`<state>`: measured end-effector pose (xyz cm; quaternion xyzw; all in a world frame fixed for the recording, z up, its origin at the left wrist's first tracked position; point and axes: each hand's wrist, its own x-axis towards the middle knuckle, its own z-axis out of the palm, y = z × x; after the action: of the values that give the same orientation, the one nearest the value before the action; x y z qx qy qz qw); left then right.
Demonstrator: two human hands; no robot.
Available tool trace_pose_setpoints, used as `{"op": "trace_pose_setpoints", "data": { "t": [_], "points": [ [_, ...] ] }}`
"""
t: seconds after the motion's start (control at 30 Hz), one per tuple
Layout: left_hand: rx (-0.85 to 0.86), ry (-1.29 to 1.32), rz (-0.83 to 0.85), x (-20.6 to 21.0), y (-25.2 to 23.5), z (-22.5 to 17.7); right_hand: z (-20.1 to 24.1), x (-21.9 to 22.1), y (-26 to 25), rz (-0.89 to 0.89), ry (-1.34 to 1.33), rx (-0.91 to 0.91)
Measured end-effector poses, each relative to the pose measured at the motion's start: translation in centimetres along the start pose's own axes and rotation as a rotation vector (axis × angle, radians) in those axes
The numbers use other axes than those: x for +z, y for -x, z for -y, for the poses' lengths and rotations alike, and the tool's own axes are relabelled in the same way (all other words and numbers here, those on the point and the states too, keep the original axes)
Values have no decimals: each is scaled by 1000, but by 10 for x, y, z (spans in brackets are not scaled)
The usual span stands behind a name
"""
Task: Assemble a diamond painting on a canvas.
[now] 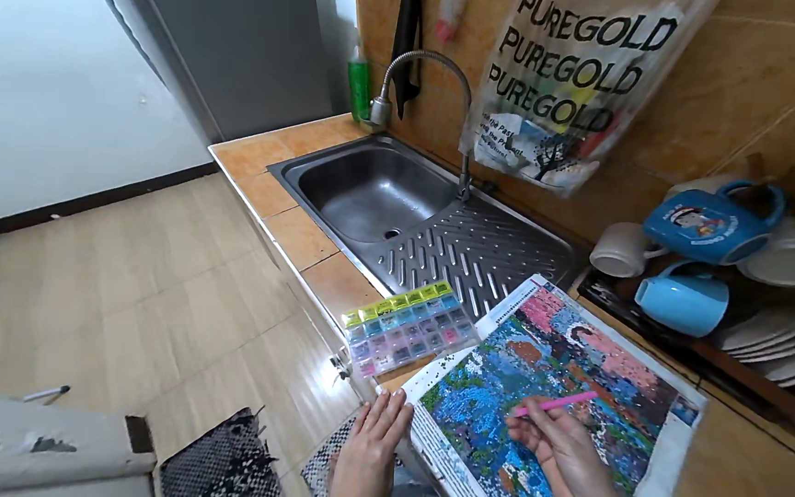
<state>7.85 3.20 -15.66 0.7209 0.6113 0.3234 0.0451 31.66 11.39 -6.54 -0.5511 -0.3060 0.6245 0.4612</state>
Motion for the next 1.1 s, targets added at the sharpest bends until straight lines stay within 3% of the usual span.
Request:
{"op": "trace_pose_setpoints", "data": {
  "t": [0.47, 0.73, 1.1],
  "points": [
    [-1, -8, -5, 0, 0, 1, -1, 1, -1, 30, -18, 21],
    [-3, 6, 3, 0, 1, 2, 2, -1, -1, 33, -171, 198],
    [6, 30, -14, -1, 1, 2, -4, -12, 9, 22, 132, -165]
  ]
}}
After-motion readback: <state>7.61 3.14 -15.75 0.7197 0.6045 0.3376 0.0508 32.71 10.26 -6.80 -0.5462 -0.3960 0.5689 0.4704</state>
